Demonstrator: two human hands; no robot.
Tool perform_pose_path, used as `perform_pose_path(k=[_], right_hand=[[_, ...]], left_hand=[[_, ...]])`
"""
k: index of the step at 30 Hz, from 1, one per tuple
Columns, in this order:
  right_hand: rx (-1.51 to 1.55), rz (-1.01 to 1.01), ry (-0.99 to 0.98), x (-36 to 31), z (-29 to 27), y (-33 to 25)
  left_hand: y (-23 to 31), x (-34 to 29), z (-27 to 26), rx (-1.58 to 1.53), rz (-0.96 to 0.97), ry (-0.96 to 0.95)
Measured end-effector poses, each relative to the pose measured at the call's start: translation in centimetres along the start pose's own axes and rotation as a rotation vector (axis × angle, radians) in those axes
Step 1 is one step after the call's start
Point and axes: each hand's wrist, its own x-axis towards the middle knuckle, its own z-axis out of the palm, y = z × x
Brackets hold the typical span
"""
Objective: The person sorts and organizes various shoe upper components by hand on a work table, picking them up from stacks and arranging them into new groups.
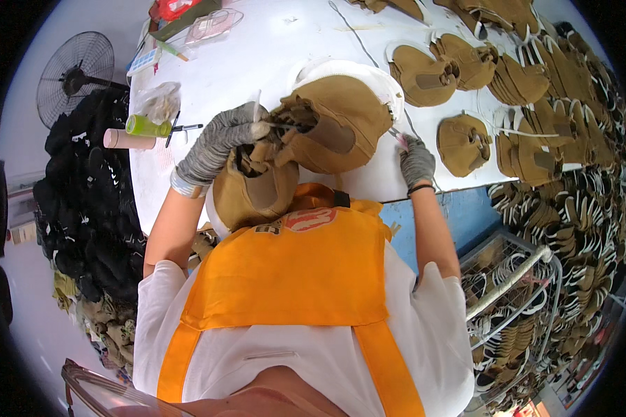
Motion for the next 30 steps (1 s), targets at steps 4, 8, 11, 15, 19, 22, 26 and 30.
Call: perform_pose_path(k=[4,8,11,15,19,22,26,30], right_hand=[[-0.093,0.138,-0.062,0.6,3.1,-2.2],[-0.005,0.165,-0.088,1.4,4.3,-1.5],[0.026,0.18,0.087,1.2,4.8,-1.1],[-0.047,0.178,0.125,2.1,8.7,0.8],[-0.026,0.346,-0.189,1.5,2.1,-3.1],[0.093,0.409,-0.193,1.1,1.4,-3.6],[0.561,0.328,0.255,-0.4,1.9,-3.0],[0.722,0.1,0.512,0.1,-3.0,-3.5]], left_hand=[[-1.8,0.0,0.2,-0.096,0.071,0.159],[-2.7,-0.3,0.1,0.08,0.249,0.256],[-2.1,-0.2,0.4,0.286,0.366,0.204],[1.6,-0.7,2.5,0.013,0.068,0.088],[2.1,-0.9,2.4,0.071,-0.008,0.075],[1.8,-0.8,3.2,0.161,0.027,0.227],[1.7,-0.8,2.7,0.403,0.176,0.264],[2.5,-1.3,2.4,0.318,0.075,0.072]])
